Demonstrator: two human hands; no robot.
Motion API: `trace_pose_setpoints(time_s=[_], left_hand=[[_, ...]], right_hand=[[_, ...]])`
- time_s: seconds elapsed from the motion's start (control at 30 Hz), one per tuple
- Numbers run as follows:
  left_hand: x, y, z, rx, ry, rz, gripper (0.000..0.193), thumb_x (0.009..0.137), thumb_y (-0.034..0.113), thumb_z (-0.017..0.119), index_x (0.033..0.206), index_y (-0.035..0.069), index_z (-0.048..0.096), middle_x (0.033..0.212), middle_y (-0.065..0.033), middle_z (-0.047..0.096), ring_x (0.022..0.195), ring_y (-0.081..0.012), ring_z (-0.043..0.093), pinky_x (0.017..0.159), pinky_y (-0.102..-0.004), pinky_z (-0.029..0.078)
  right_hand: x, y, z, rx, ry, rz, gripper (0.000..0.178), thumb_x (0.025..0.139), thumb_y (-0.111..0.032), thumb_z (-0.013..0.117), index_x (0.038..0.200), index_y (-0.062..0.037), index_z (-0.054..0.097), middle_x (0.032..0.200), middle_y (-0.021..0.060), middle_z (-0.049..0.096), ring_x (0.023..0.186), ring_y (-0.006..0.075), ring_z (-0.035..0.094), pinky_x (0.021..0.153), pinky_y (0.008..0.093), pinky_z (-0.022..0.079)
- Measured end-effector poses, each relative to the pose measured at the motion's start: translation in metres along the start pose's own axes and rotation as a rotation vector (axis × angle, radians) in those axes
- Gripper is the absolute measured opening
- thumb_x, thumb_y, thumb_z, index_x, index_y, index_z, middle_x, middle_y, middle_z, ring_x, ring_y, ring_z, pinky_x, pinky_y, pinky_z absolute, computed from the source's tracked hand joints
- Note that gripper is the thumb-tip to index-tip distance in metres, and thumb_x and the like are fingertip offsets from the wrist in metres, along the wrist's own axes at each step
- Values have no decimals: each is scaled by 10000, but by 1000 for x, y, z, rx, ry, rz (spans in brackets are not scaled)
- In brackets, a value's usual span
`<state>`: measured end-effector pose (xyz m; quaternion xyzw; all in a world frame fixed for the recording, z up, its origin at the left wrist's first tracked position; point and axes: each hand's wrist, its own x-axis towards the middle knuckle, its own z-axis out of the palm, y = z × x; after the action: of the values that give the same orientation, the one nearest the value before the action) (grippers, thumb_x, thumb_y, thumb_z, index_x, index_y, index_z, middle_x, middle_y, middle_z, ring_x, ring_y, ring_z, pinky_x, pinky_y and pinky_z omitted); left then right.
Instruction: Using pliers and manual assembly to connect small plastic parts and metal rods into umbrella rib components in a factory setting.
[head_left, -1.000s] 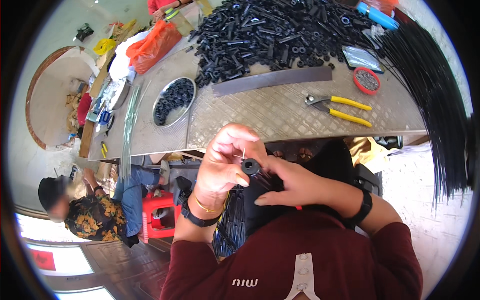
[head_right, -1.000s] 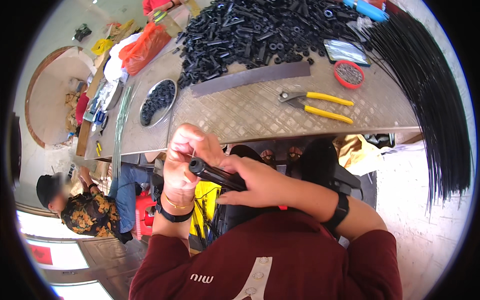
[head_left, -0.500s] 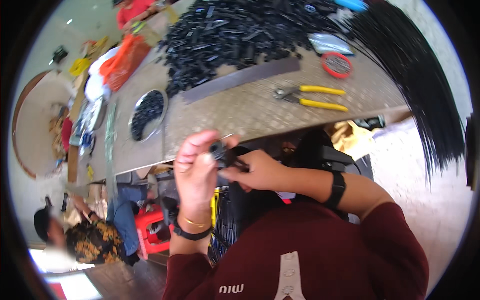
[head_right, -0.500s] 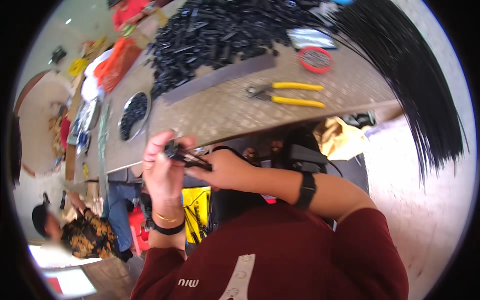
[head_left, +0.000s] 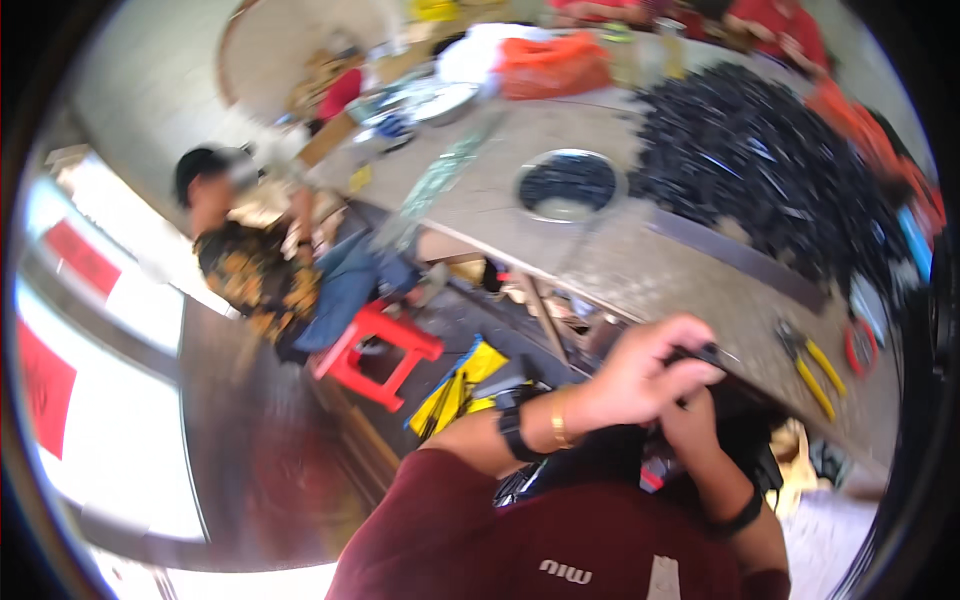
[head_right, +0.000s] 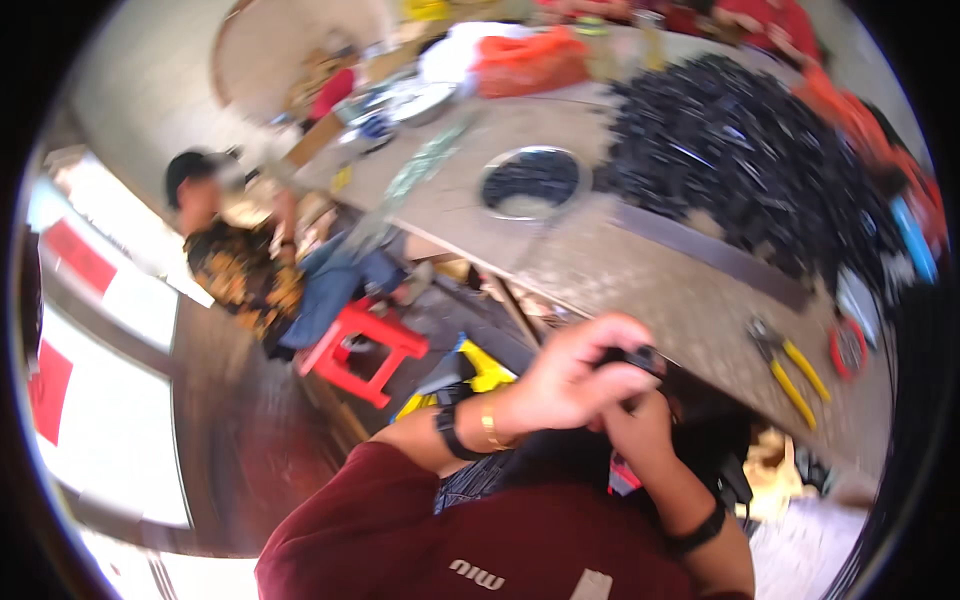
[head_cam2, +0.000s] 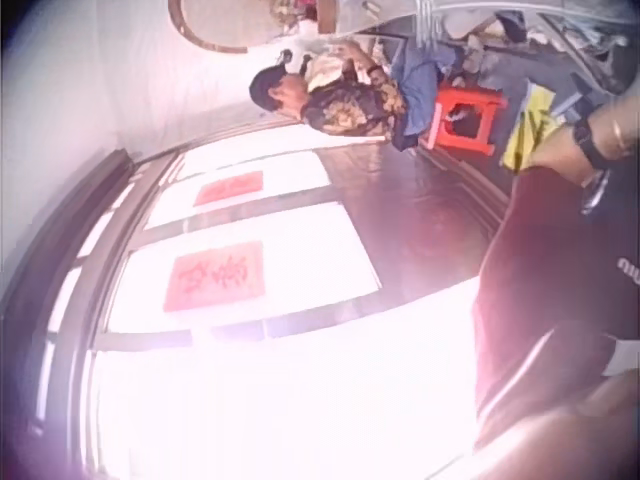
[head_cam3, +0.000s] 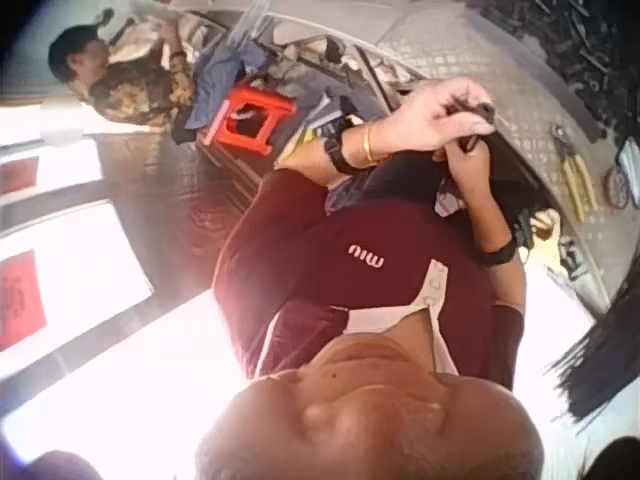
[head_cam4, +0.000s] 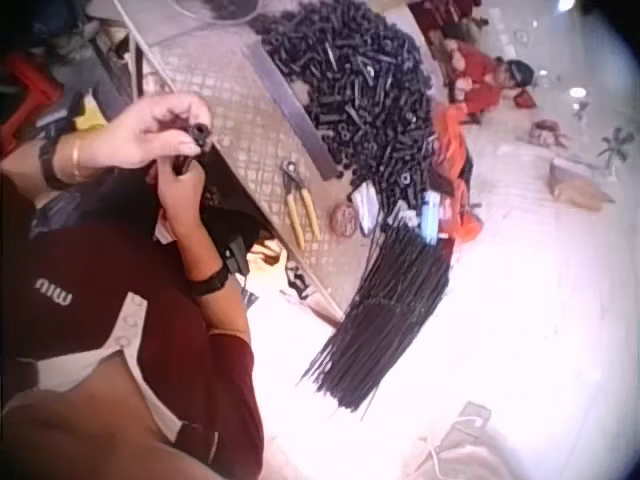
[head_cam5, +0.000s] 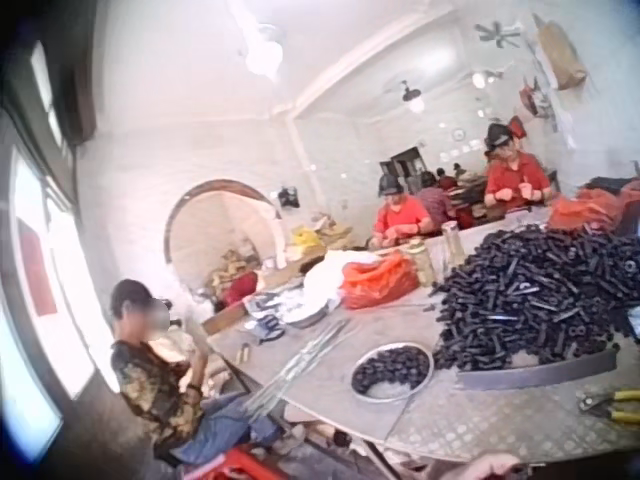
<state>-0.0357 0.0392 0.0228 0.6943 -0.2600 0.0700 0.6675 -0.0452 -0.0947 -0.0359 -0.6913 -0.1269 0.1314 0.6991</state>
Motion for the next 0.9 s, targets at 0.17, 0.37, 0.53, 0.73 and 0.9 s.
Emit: trace_pose_setpoints(time_s=[0.17, 0.37, 0.53, 0.73, 0.9], left_hand=[[1, 8, -7, -116, -38, -37, 182, 851, 92, 626, 999, 25, 543, 825, 2, 585, 770, -59, 543, 684, -214, 451], [7, 4, -12, 87, -26, 89, 256, 786, 111, 693, 1002, 14, 596, 823, -42, 589, 750, -144, 568, 687, -267, 450], [3, 2, -3, 45, 22, -14, 227, 780, 96, 677, 915, 24, 510, 758, -72, 541, 688, -190, 531, 636, -304, 426], [-1, -8, 6, 22, -38, -6, 270, 793, 154, 679, 941, 26, 494, 759, -85, 531, 684, -206, 522, 630, -315, 425], [-6, -9, 13, 201, -86, -139, 487, 762, 197, 709, 1097, 63, 382, 905, -139, 500, 767, -260, 559, 694, -348, 446]], right_hand=[[2, 4, 5, 32, -26, 46, 129, 877, -111, 536, 840, 12, 530, 625, 41, 564, 511, 121, 566, 463, 246, 437], [8, 7, 5, 3, 8, 46, 269, 856, -159, 551, 1057, 9, 489, 771, 73, 566, 518, 138, 563, 454, 247, 444], [17, 51, -5, -126, 41, -190, 275, 851, -153, 549, 1068, 6, 494, 766, 59, 563, 553, 118, 562, 495, 237, 436], [2, 33, -8, -86, -15, -34, 256, 859, -182, 540, 1038, -2, 505, 734, 50, 560, 580, 123, 569, 509, 245, 442], [15, 44, 2, 323, 18, -118, 323, 834, -235, 587, 1057, -24, 486, 1010, 106, 541, 991, 223, 541, 804, 359, 446]])
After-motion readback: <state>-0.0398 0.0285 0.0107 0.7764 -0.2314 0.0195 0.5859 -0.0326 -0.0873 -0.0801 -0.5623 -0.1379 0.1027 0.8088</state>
